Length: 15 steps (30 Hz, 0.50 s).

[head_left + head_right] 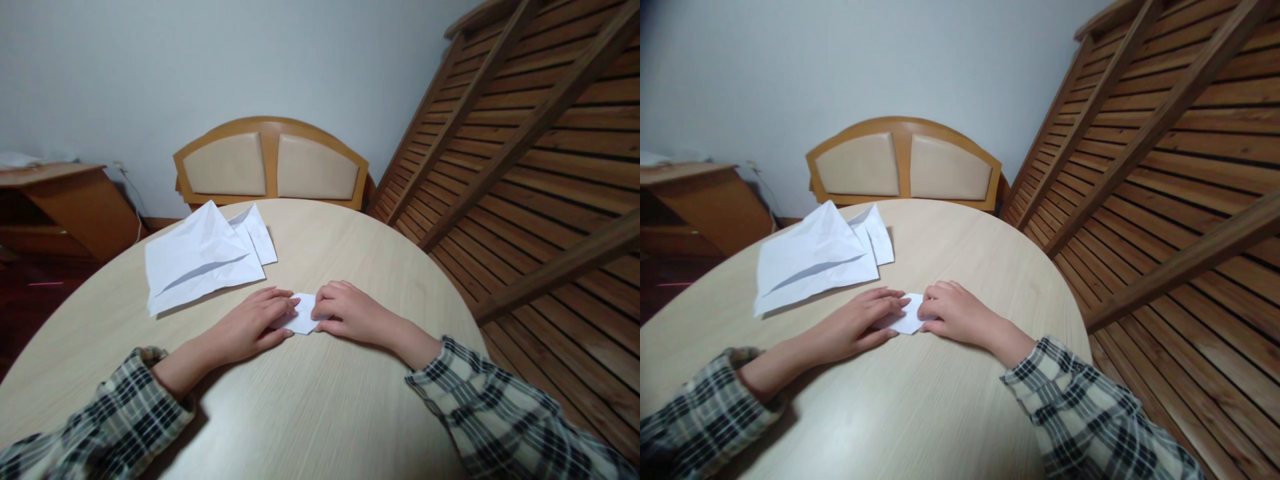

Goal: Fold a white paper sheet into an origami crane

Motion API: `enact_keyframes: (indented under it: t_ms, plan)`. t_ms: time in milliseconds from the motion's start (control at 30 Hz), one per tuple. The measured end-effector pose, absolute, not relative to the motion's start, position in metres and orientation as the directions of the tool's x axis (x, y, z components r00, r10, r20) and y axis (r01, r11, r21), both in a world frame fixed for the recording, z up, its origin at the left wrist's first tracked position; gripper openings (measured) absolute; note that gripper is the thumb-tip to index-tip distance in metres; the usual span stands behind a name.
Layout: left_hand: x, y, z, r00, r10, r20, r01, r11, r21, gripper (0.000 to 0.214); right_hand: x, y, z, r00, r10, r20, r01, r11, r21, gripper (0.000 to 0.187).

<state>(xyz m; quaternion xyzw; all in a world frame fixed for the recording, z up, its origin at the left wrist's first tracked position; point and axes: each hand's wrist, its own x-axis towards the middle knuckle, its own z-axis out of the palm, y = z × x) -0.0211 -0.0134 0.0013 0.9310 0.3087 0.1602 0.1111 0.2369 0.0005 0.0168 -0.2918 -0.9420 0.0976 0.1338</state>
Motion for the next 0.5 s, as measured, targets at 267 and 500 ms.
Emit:
enact_keyframes:
  t_ms: [267, 500]
  plan:
    - [-0.0135, -0.0129, -0.0004, 0.723, 0.636, 0.268, 0.570, -0.769, 0.290, 0.033, 0.2341, -0.0017, 0.0166, -0.783, 0.587, 0.206, 0.537, 0.805, -0.253, 0.010]
    - [-0.0118, -0.0117, 0.0006, 0.738, 0.614, 0.281, 0.539, -0.786, 0.303, 0.025, 0.2320, -0.0017, 0.0156, -0.766, 0.607, 0.211, 0.542, 0.787, -0.296, 0.011]
